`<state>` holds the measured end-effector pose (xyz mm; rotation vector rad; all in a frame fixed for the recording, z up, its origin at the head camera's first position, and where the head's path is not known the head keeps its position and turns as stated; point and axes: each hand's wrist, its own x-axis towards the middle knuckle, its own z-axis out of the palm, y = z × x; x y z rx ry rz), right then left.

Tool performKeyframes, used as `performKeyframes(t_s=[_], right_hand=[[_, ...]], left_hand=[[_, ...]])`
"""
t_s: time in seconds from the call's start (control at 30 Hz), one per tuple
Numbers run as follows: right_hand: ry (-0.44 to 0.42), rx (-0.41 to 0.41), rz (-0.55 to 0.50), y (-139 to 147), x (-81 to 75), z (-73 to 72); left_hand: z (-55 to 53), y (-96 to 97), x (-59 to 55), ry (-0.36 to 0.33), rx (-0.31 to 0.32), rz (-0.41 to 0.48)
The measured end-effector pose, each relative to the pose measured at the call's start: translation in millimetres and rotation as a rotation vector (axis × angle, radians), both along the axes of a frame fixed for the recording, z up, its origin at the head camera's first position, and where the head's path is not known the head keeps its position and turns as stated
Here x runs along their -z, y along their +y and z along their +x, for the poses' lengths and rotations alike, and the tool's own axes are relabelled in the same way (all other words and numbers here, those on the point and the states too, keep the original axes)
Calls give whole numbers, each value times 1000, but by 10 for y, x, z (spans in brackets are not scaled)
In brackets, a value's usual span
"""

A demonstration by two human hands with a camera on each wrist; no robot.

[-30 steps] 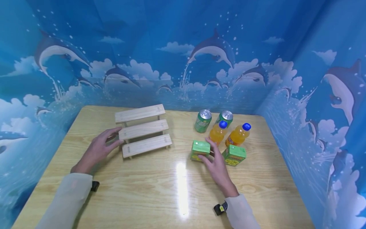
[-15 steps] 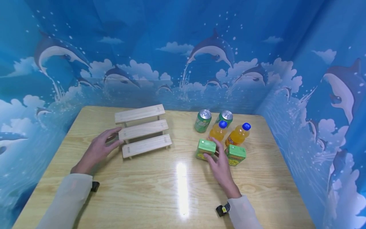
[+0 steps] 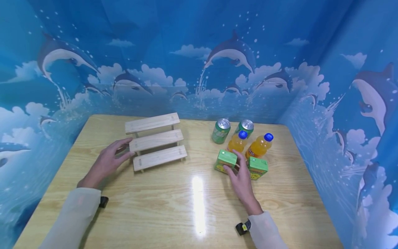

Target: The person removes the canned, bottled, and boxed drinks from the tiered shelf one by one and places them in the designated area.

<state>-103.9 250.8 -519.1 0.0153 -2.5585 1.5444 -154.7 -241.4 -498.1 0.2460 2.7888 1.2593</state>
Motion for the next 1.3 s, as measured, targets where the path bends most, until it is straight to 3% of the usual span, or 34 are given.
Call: performKeyframes(t_s=[0.8,1.0,1.3], right_hand=[[-51,45,12,-19,-14,30],[31,48,-32,-75,-78,35],[231,49,19,-148,-242,2]], left_hand=[[-13,28,-2,10,22,-6],[9,-14,-48,-26,27,-52],[16,-73,-121,-85,32,-100]])
